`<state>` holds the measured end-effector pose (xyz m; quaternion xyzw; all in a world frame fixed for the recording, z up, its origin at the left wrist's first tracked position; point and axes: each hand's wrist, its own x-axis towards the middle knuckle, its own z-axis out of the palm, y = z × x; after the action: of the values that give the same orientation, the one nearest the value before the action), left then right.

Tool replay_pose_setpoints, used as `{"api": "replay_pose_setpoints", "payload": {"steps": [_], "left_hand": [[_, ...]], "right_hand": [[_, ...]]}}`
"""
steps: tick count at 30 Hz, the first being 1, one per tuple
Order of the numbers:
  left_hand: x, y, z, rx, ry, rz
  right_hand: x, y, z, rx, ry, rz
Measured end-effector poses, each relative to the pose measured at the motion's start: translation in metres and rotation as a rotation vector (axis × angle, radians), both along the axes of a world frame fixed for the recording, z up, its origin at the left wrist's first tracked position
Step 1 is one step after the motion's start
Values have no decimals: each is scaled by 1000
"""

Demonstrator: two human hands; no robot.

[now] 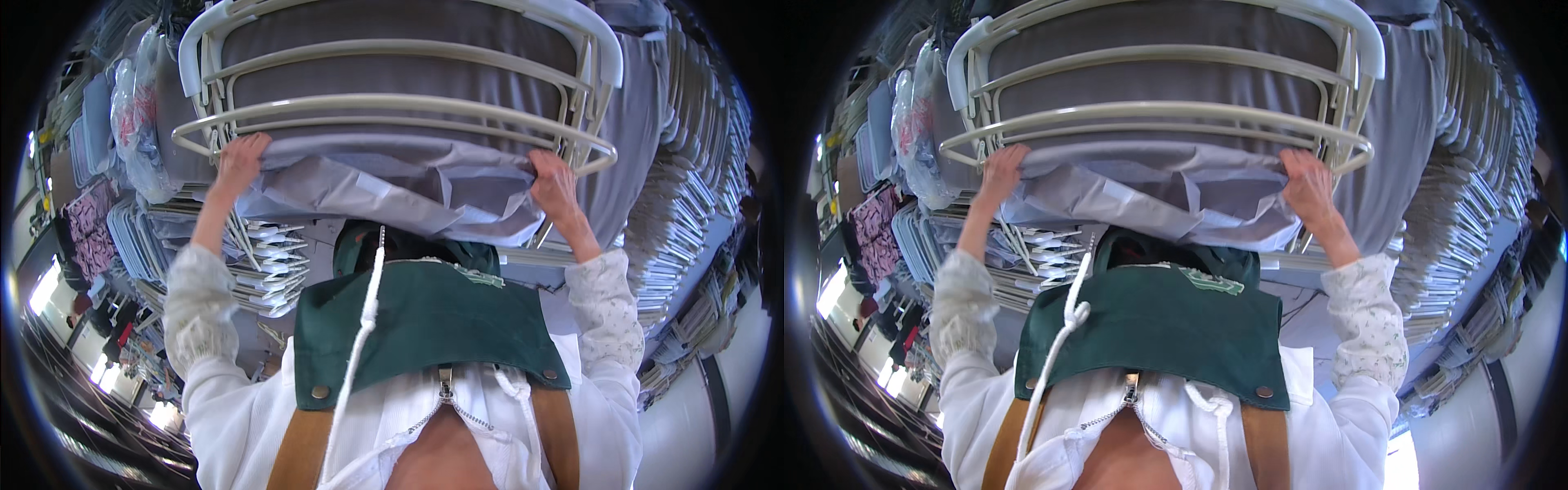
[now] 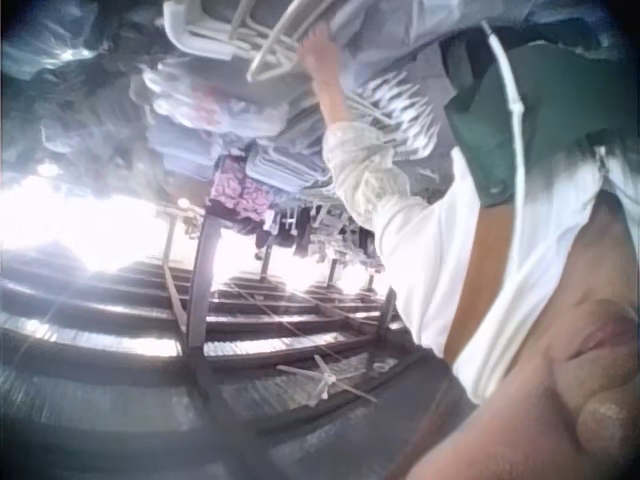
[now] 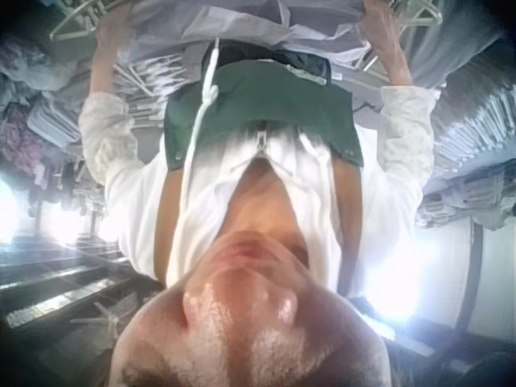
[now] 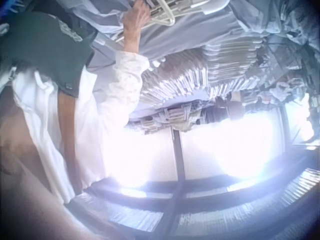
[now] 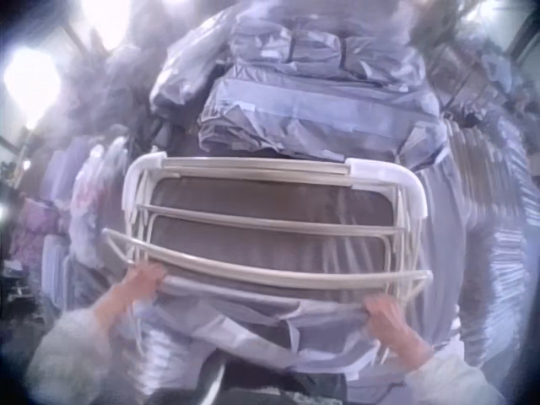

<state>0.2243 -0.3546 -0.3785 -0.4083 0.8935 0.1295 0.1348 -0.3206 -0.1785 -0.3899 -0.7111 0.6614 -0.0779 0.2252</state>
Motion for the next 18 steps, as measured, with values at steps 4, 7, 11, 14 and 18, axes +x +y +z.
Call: {"api": "replay_pose_setpoints", "payload": {"steps": [4,7,11,14,18], "left_hand": [[27,-34,0,212,36,48],[41,-46,2,249,161,-13],[25,-44,20,279,395,-53],[17,-2,64,-229,593,-76],[30,105,28,-76,559,-202]], "right_hand": [[3,2,-1,-103,108,-42],[3,3,14,-51,234,-101],[1,16,26,-102,137,-169],[53,68,87,-583,189,-143],[135,202,12,-81,-192,-809]]}}
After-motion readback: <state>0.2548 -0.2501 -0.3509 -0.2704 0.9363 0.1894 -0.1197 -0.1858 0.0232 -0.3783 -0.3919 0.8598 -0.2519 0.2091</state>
